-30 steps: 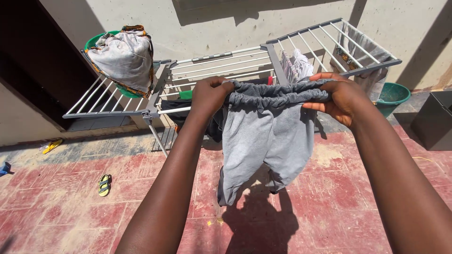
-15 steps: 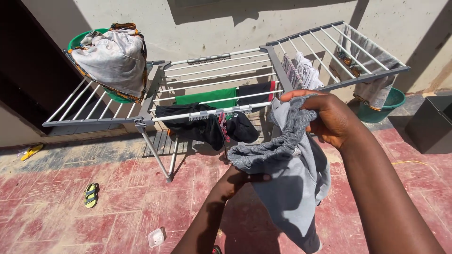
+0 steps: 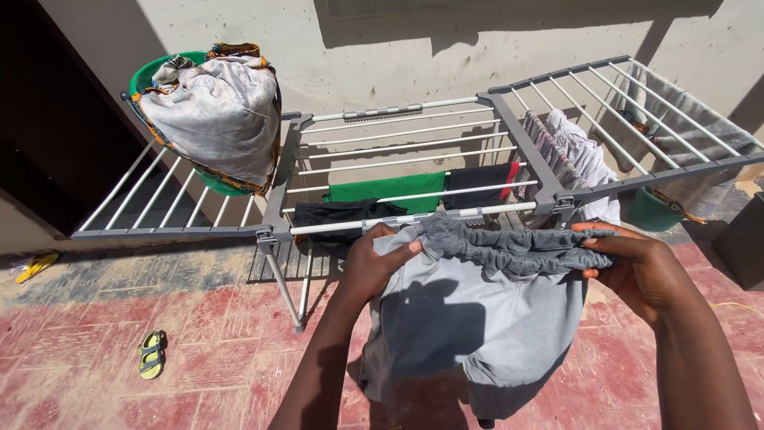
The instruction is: Hanging laundry on a drying rack in an outdoor patio area.
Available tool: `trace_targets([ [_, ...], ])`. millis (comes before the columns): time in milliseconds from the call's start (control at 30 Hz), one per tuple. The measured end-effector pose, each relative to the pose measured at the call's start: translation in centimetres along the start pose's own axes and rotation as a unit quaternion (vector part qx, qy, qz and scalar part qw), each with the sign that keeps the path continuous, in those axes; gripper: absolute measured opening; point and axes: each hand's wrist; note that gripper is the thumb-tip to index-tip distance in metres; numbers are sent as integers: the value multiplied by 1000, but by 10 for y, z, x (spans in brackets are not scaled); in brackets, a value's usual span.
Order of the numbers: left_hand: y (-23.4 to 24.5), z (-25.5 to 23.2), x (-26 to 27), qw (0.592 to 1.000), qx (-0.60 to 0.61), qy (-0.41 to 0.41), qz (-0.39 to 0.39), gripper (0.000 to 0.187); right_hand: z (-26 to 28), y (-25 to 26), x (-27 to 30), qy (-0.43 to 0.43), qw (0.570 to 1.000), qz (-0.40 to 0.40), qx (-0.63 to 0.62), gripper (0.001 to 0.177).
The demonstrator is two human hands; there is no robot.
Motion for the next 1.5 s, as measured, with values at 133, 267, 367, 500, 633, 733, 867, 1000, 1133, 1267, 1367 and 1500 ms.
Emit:
trace_targets([
  [133, 51, -12, 8, 992, -40, -10, -121, 46, 7, -79, 1, -22, 999, 44, -20, 36],
  [267, 99, -2, -4, 971, -56, -52, -226, 50, -7, -126, -10, -39, 986, 89, 135, 71],
  [367, 125, -13, -8, 960, -30, -47, -273, 52, -12, -149, -18, -36, 967, 96, 232, 69],
  [500, 132, -16, -10, 962, -30, -22, -270, 54, -27, -141, -29, -5, 956, 65, 285, 53],
  [633, 92, -17, -10, 980, -10, 30, -198, 53, -21, -107, -34, 37, 946, 40, 319, 44],
  [733, 57, -18, -14, 997, -29, 33, -67, 56, -25, -68, -39, 100, 932, 11, 347, 43],
  [867, 11, -30, -28, 991, -80, 37, 97, 83, -20, -15, -35, 78, 926, -106, 353, 40],
  [1000, -48, -44, -49, 966, -166, 53, 194, 121, -20, 59, -34, 99, 908, -166, 372, 39],
  [1133, -129, -43, -80, 942, -207, 23, 262, 85, -8, 138, -42, 103, 892, -183, 401, 33],
  [1267, -216, -35, -105, 941, -204, -74, 259, 48, 9, 228, -47, 15, 891, -192, 411, 35],
  [1367, -278, -49, -112, 960, -153, -93, 215, 43, 29, 282, -44, 9, 911, -156, 382, 34],
  [1500, -349, -47, -128, 971, -31, 50, 230, 46, 48, 326, -45, -16, 900, -149, 410, 35],
])
Point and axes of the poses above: each hand's wrist, its own x-axis away from the middle knuckle, its own y-axis out of the back of the hand, z = x × y, and after that the axes turned 9 degrees about y, right-handed
